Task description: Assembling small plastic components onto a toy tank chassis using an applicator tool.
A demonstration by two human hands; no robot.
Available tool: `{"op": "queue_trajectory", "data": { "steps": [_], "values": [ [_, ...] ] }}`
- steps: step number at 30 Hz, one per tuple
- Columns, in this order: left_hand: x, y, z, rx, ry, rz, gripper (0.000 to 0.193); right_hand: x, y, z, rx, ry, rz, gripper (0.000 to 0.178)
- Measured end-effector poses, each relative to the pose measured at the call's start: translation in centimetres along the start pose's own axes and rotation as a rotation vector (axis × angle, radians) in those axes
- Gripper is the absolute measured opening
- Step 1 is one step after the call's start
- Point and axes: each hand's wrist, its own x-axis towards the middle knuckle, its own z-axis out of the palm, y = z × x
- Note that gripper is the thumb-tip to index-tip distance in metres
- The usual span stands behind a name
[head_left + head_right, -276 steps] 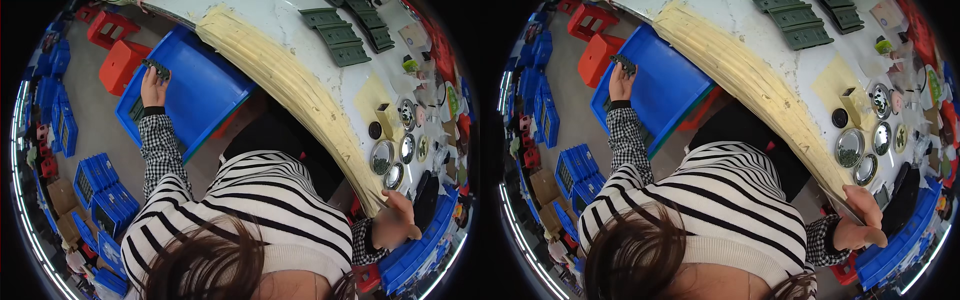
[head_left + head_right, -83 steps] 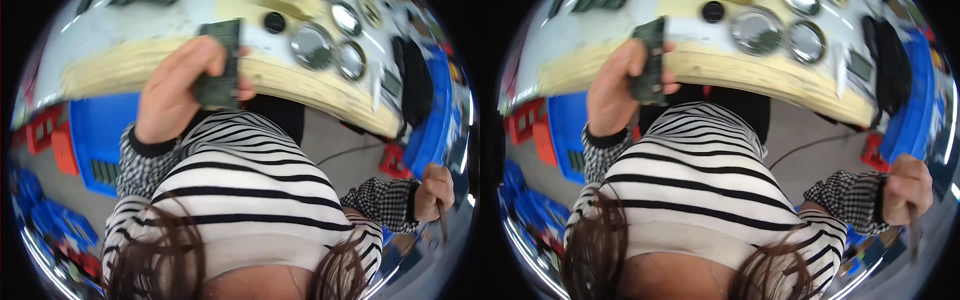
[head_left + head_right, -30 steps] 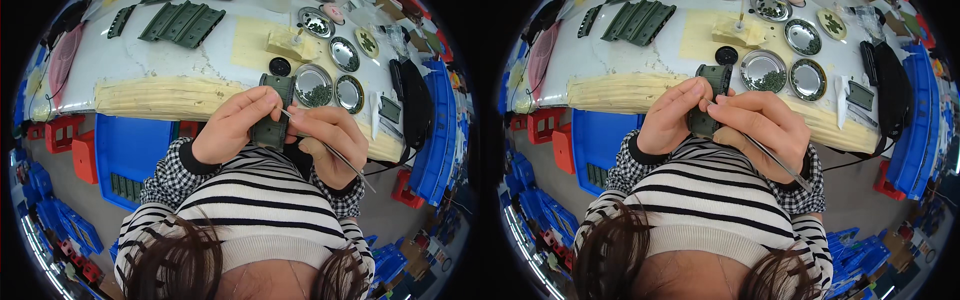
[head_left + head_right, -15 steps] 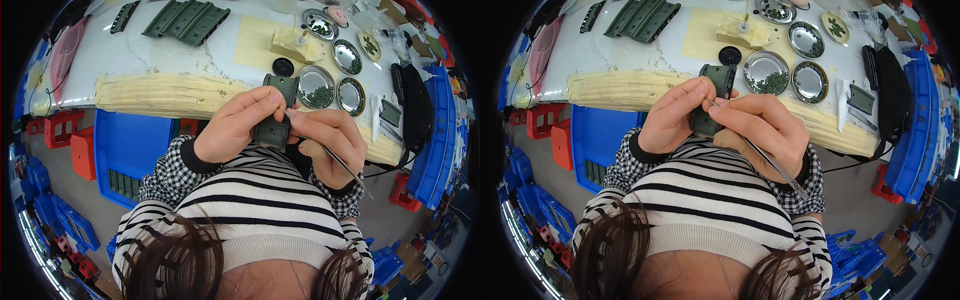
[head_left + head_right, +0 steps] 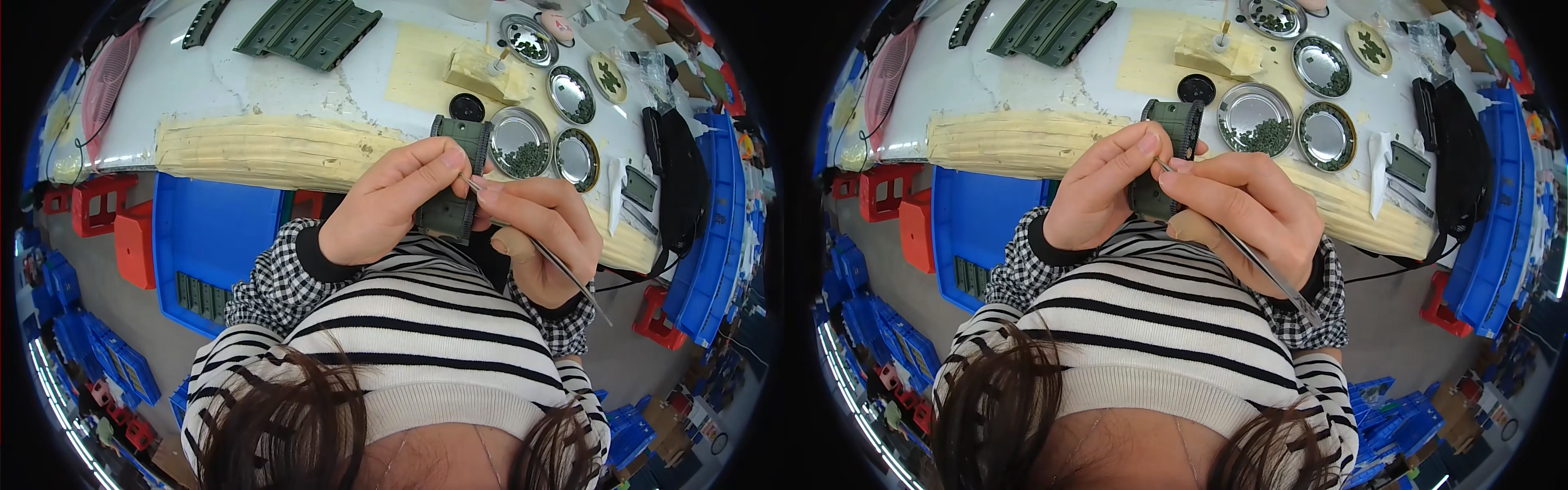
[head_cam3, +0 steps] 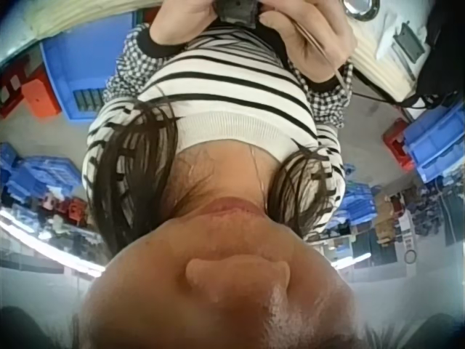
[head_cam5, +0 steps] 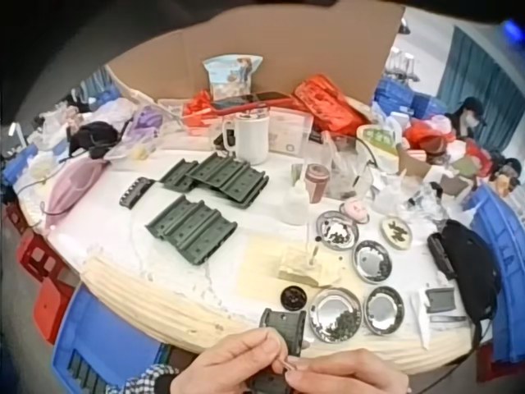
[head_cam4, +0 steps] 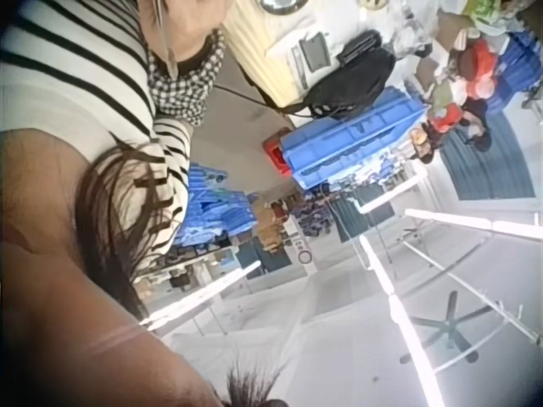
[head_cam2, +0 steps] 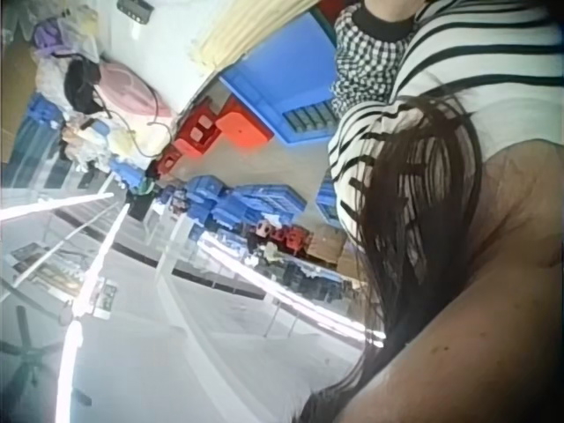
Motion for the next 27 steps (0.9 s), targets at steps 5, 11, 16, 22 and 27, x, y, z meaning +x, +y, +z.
{"op": "queue_trajectory", "data": {
  "steps": [5,11,16,22,27],
  "values": [
    [0.1,0.0,-0.2,0.005,-0.008,-0.002,0.030,-0.2,0.0,0.1,0.010,-0.010,0.037,0.042],
    [0.1,0.1,-0.3,-0.008,-0.012,-0.006,0.030,-0.2,0.1,0.1,0.007,-0.011,0.028,0.043],
    [0.1,-0.2,-0.3,0.024,0.001,0.027,0.030,-0.1,0.2,0.1,-0.019,-0.006,0.007,0.042],
    [0.2,-0.4,-0.5,0.187,0.026,0.076,0.032,-0.2,0.1,0.6,-0.046,0.011,0.037,0.038],
    [0.1,-0.2,-0.6,0.114,-0.024,0.056,0.032,-0.5,0.9,1.1,0.083,0.102,0.049,0.025]
  ]
}}
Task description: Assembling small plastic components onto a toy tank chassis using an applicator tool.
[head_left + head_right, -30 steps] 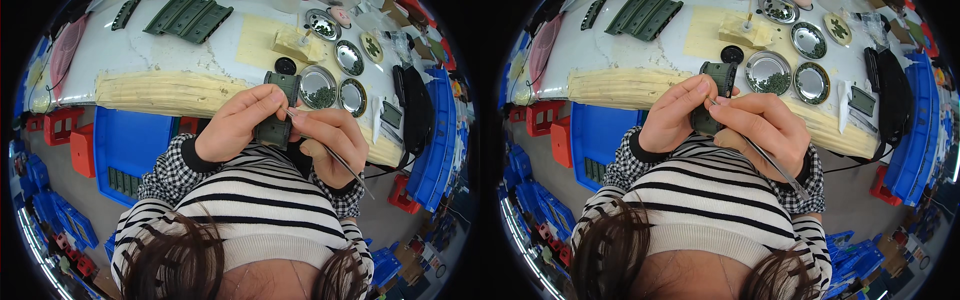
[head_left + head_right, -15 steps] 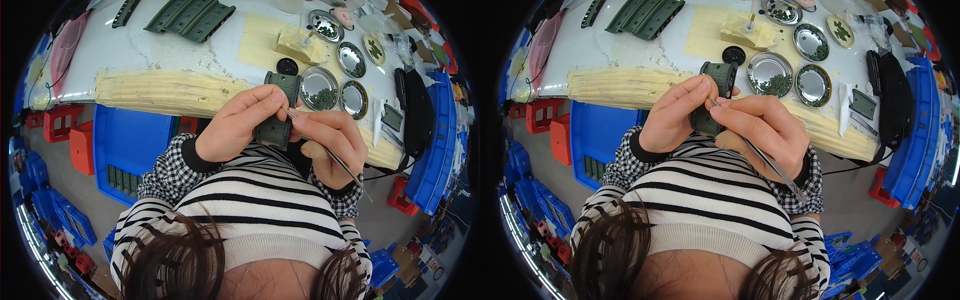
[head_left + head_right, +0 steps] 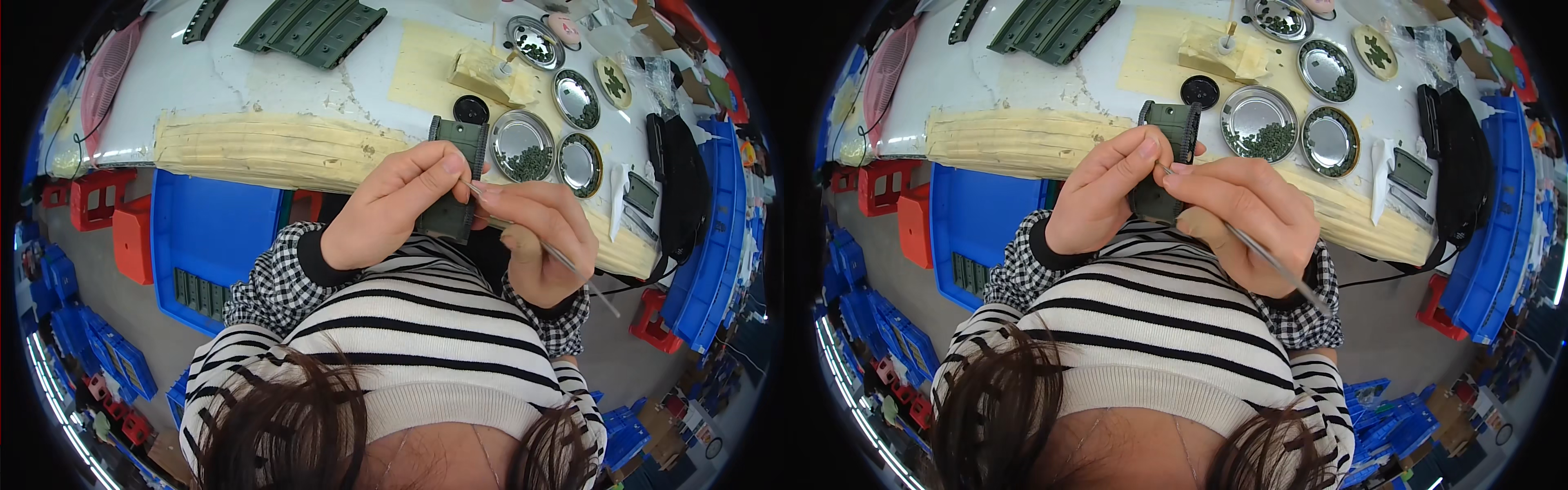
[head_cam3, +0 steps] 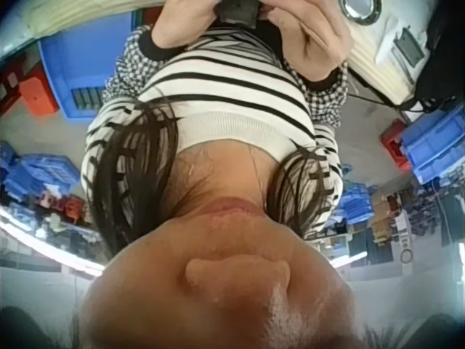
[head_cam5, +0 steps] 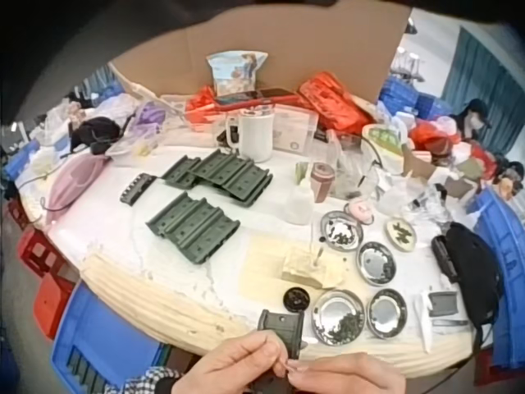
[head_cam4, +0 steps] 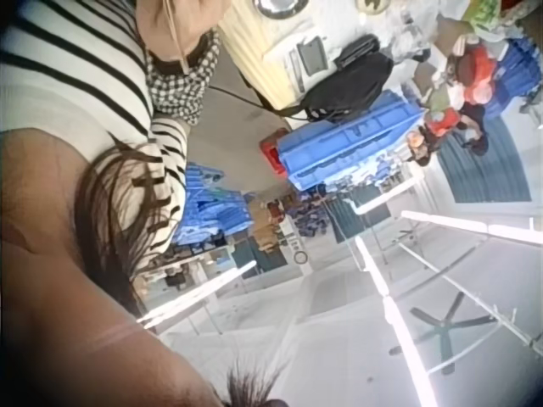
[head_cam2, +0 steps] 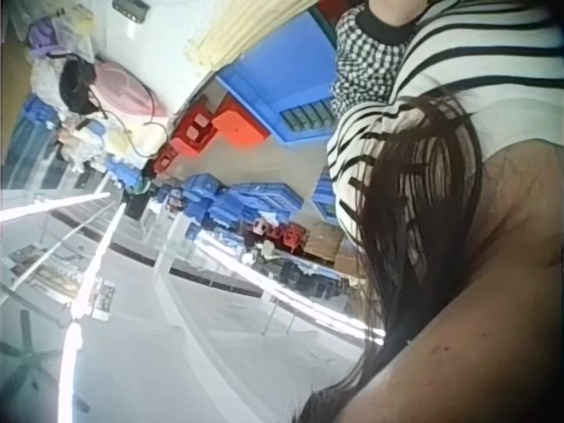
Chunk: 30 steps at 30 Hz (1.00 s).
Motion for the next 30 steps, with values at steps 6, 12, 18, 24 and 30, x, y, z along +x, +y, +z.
{"op": "queue_trajectory", "data": {
  "steps": [6,12,18,24,30],
  "values": [
    [-1.0,0.6,-0.6,-0.062,0.184,-0.033,0.026,0.8,1.9,0.5,0.255,0.310,0.302,0.029],
    [-1.1,0.5,-2.0,-0.050,0.228,-0.021,0.025,2.2,1.7,1.1,0.434,0.227,0.439,0.032],
    [-0.1,0.2,-1.1,-0.141,0.092,-0.071,0.034,2.5,1.0,2.1,0.515,0.170,0.479,0.030],
    [0.0,0.0,-0.9,-0.225,0.071,-0.065,0.033,2.1,1.3,2.4,0.441,0.173,0.406,0.027],
    [-0.1,0.0,-0.7,-0.209,0.074,-0.045,0.033,1.7,1.3,2.3,0.406,0.139,0.356,0.026]
  ]
}}
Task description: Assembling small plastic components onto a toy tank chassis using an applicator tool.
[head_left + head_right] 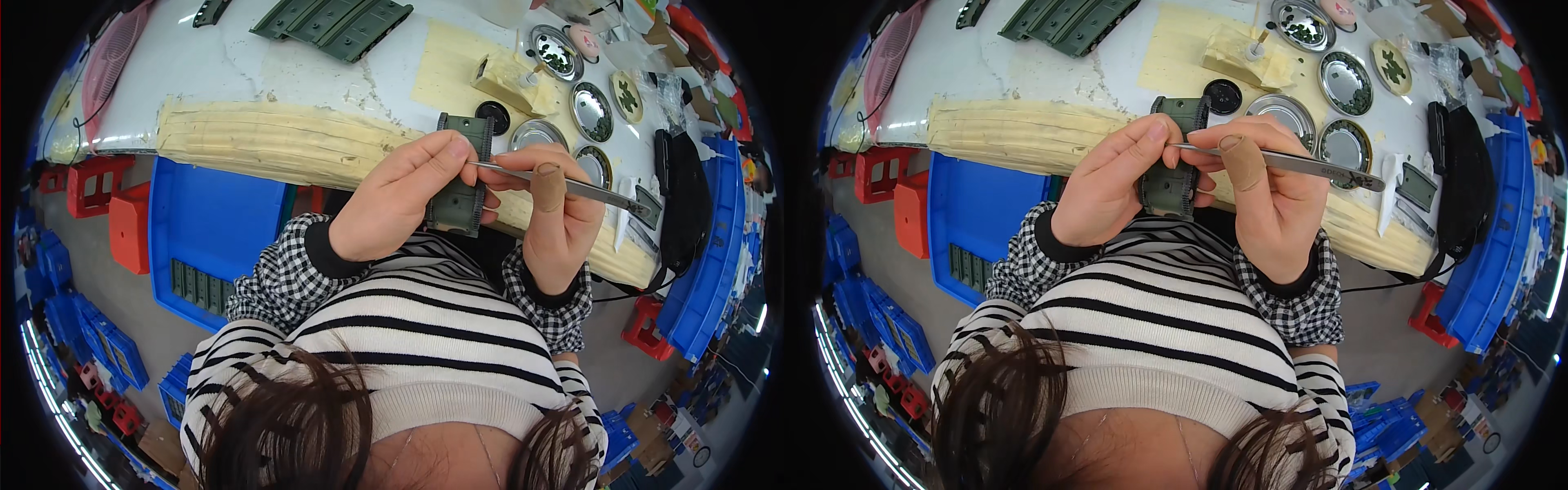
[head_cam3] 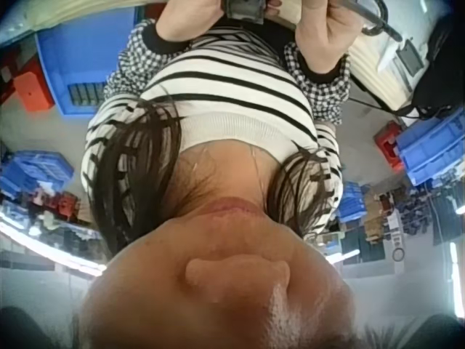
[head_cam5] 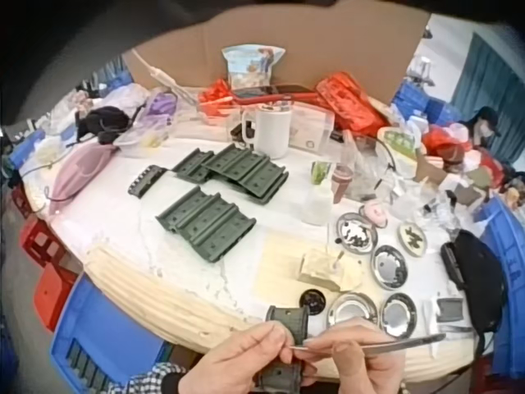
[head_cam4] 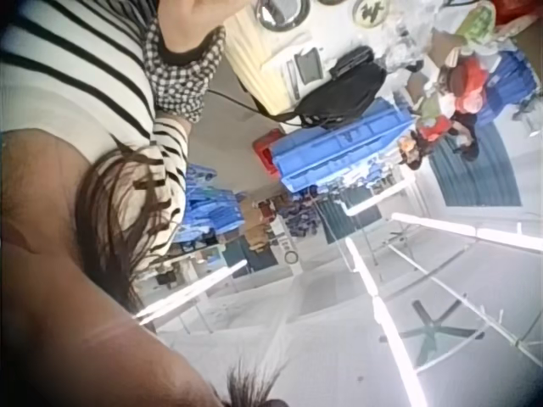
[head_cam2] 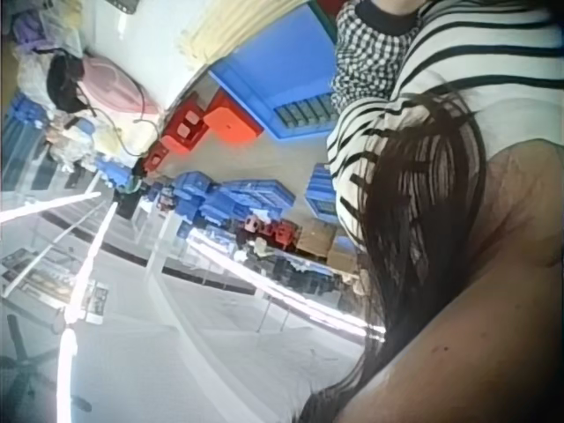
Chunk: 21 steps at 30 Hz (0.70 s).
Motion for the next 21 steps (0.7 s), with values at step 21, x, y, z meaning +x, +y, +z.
{"op": "queue_trajectory", "data": {
  "steps": [21],
  "values": [
    [-0.8,1.4,-1.1,-0.024,0.289,0.134,0.061,3.0,3.7,-1.6,-0.616,0.157,-0.165,0.013]
  ]
}}
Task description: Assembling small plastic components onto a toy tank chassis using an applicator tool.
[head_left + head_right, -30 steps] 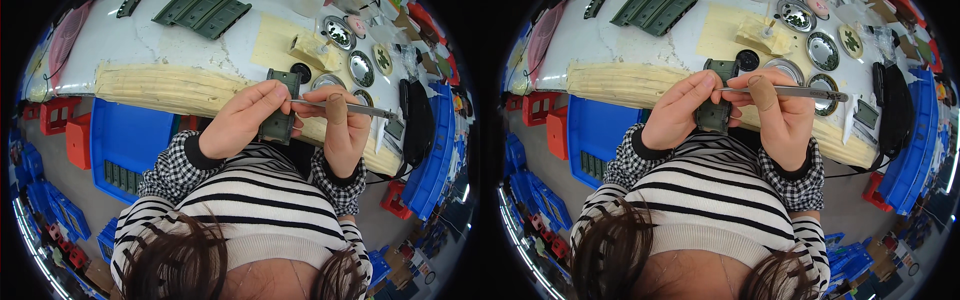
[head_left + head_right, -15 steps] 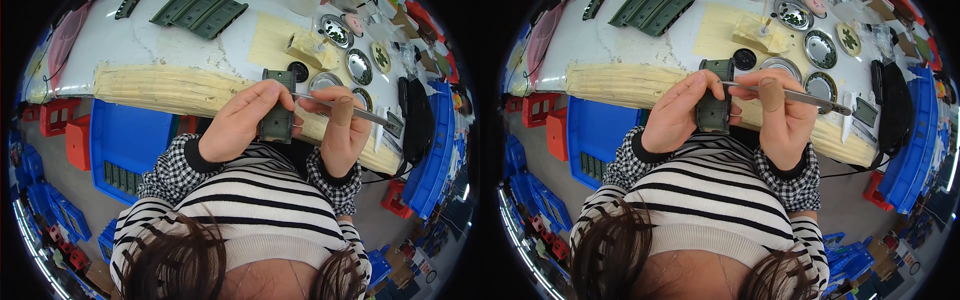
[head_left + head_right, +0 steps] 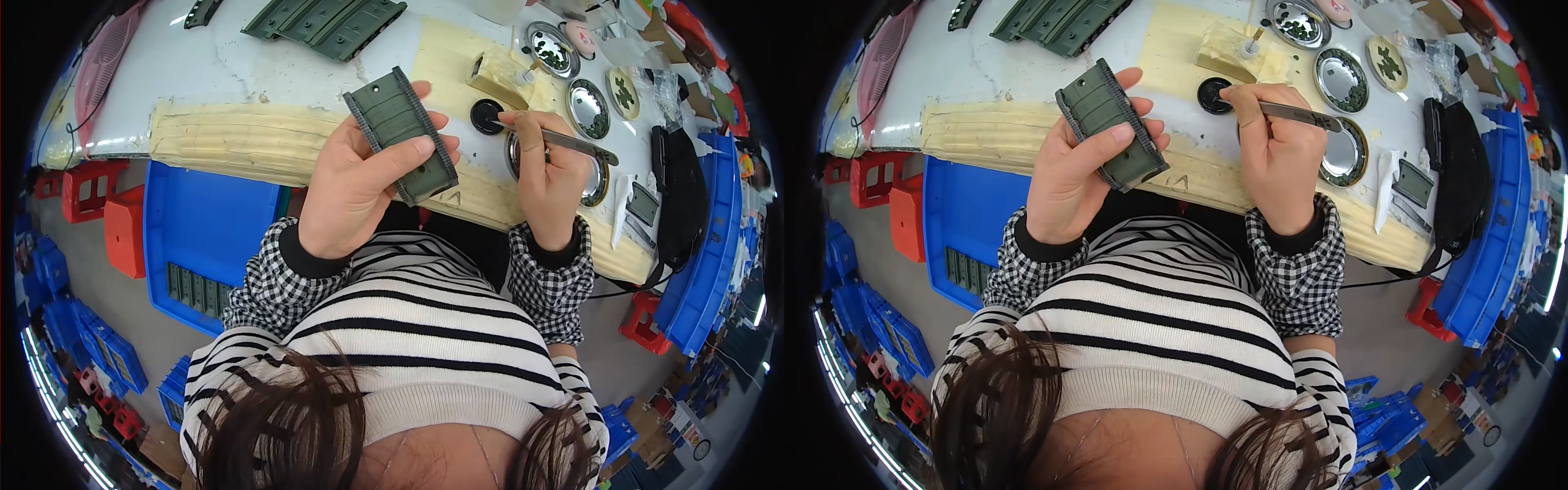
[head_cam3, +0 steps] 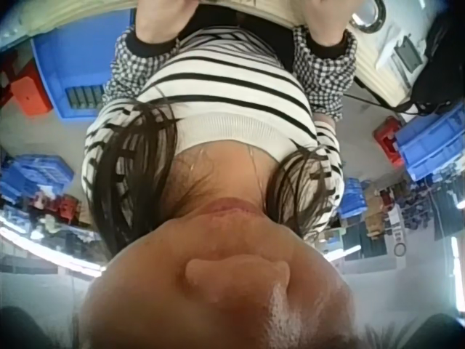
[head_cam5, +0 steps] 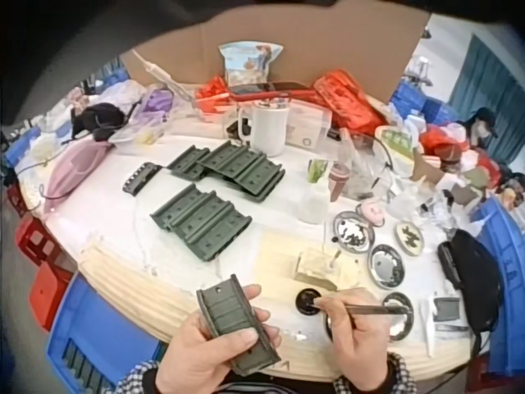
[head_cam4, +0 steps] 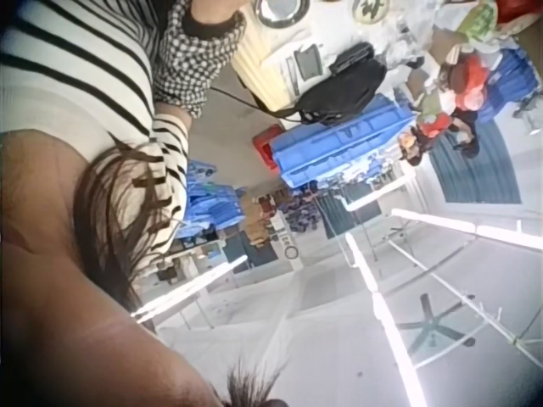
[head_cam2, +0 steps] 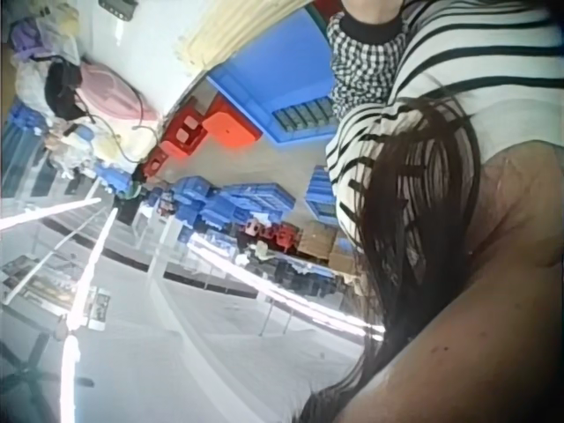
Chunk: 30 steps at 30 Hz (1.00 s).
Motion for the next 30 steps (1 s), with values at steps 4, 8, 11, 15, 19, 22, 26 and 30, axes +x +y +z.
{"op": "queue_trajectory", "data": {
  "steps": [4,8,11,15,19,22,26,30],
  "values": [
    [0.1,0.1,0.1,-0.034,0.021,-0.002,0.055,0.1,0.2,0.0,-0.029,0.001,-0.051,0.013],
    [0.1,0.6,0.5,-0.024,0.088,0.020,0.046,-0.1,-0.9,-1.0,0.090,0.036,-0.027,0.015],
    [0.0,1.0,0.3,-0.040,0.128,0.020,0.042,-0.7,-2.9,-2.3,0.222,0.031,-0.088,0.017],
    [0.5,0.9,0.7,-0.120,0.140,-0.010,0.040,-1.3,-3.8,-2.4,0.336,-0.032,-0.222,0.018],
    [0.6,0.4,0.7,-0.108,0.142,-0.034,0.039,-1.6,-3.8,-1.3,0.417,-0.055,-0.215,0.017],
    [0.5,0.4,0.7,-0.111,0.133,-0.031,0.038,-1.8,-3.9,-1.1,0.427,-0.060,-0.178,0.017],
    [0.5,0.2,0.7,-0.116,0.134,-0.026,0.038,-1.9,-4.0,-0.9,0.410,-0.056,-0.155,0.015],
    [0.5,0.2,0.8,-0.125,0.131,-0.021,0.037,-1.9,-4.0,-0.8,0.397,-0.051,-0.165,0.013]
  ]
}}
